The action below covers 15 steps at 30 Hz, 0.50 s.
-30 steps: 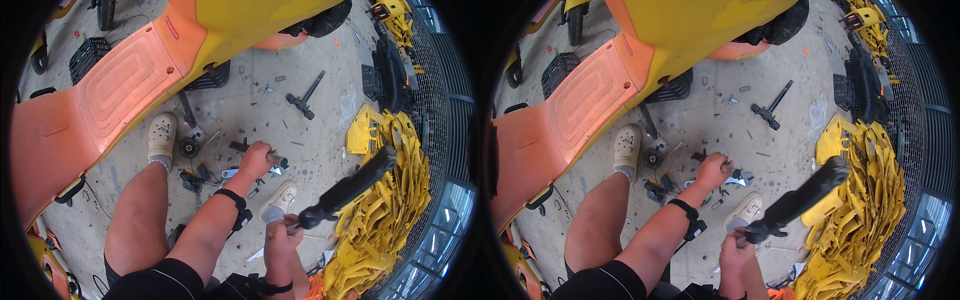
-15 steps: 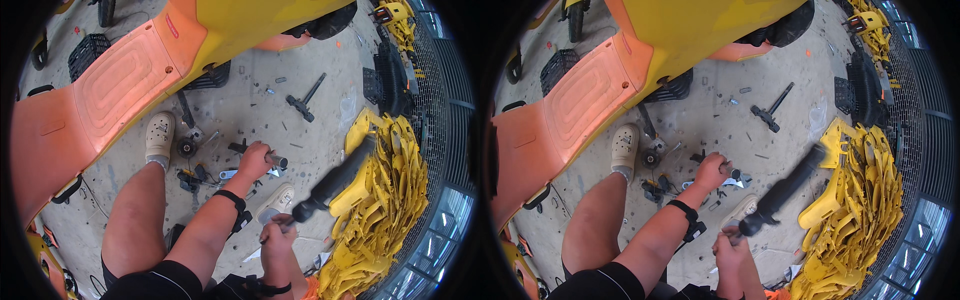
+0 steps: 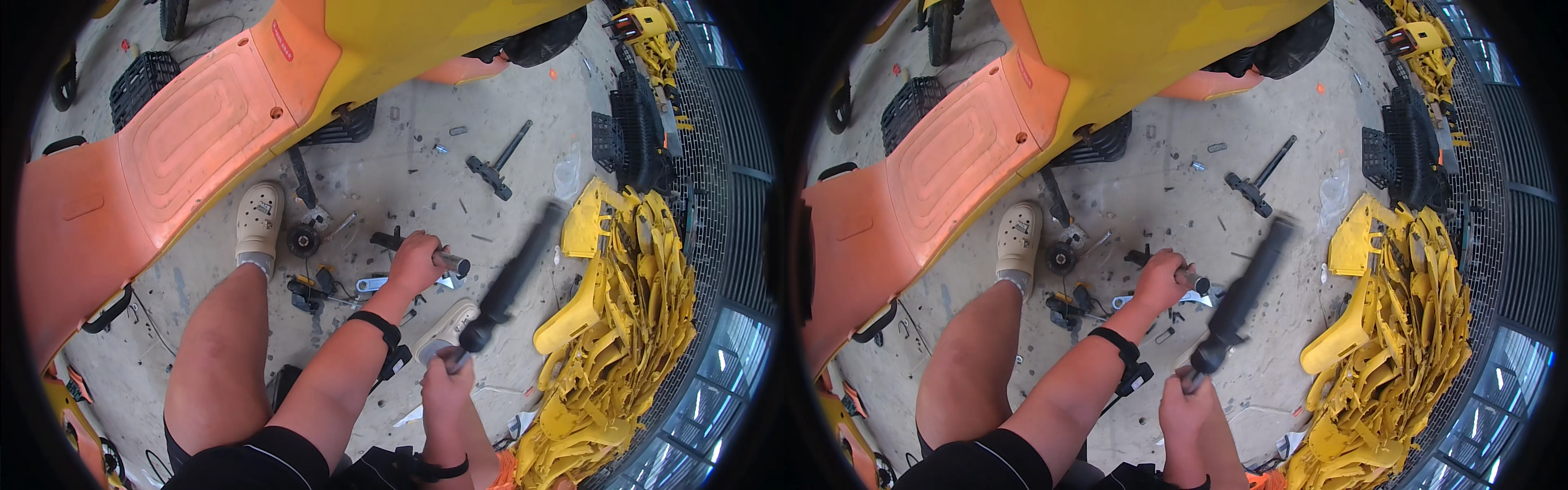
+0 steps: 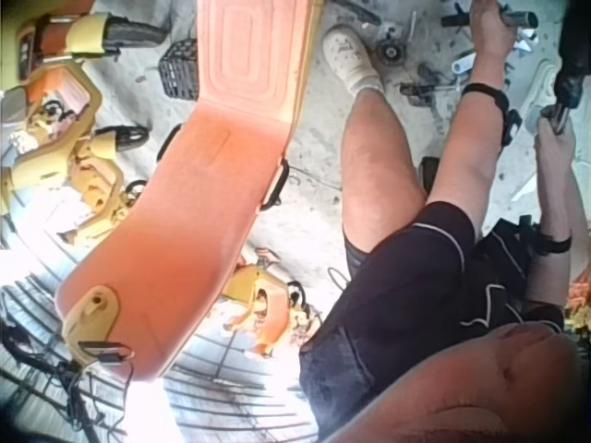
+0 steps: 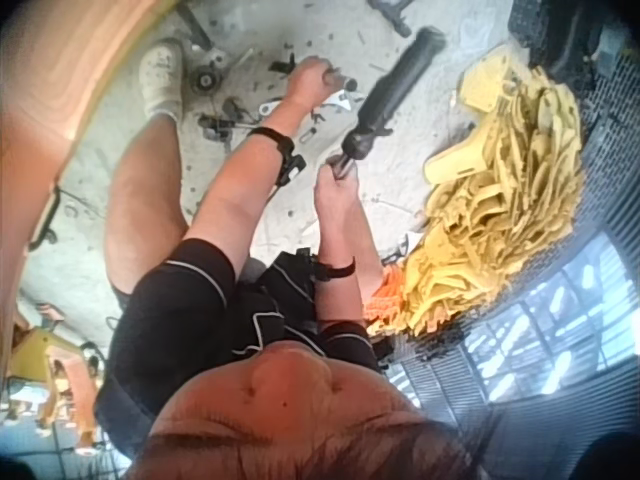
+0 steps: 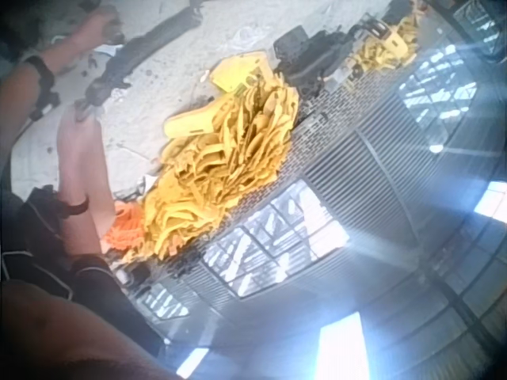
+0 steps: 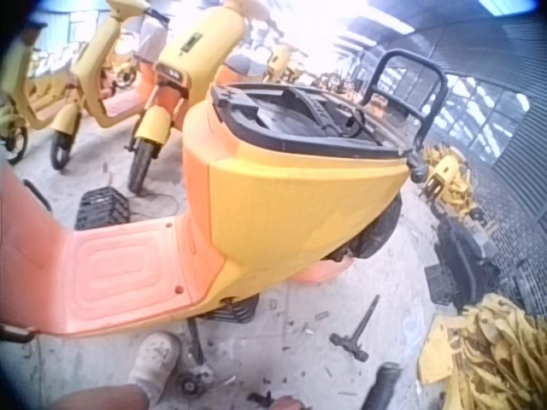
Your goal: The person sits on a low stool in a workshop and assembles a scooter handlebar stem. They insert a bolt into the stem and tighten it using a wrench, then use a hammer to tap the assembly into place.
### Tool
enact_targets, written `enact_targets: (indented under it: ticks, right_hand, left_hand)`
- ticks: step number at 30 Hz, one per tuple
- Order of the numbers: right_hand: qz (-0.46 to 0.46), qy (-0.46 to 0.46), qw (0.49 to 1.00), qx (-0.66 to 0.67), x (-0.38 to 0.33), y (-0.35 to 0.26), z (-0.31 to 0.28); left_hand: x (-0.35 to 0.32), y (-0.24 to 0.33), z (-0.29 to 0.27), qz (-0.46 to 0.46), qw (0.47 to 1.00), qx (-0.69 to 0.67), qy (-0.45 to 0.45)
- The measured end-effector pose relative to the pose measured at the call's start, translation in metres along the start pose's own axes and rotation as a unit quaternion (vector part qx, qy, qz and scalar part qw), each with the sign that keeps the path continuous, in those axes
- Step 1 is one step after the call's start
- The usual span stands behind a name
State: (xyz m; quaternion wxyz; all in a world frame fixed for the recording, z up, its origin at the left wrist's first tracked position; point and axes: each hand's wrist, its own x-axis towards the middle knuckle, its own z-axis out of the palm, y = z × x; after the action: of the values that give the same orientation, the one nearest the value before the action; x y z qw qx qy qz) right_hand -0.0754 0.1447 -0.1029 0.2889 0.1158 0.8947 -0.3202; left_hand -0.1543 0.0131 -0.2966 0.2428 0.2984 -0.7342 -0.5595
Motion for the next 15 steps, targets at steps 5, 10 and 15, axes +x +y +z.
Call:
enact_targets:
  ticks: [5, 10, 15]
  right_hand:
    - [-0.032, 0.034, 0.999, -0.014, 0.003, 0.016, 0.015]
    - [-0.037, 0.068, 0.978, 0.192, -0.016, -0.006, -0.004]
    - [-0.018, 0.058, 0.99, 0.128, 0.002, 0.025, 0.0]
  left_hand:
    - [-0.009, 0.007, 0.001, -0.022, 0.996, 0.003, -0.086]
    - [-0.012, -0.002, 0.006, 0.051, 0.999, -0.001, -0.008]
    - [-0.002, 0.0, -0.001, 0.037, 0.998, -0.028, 0.037]
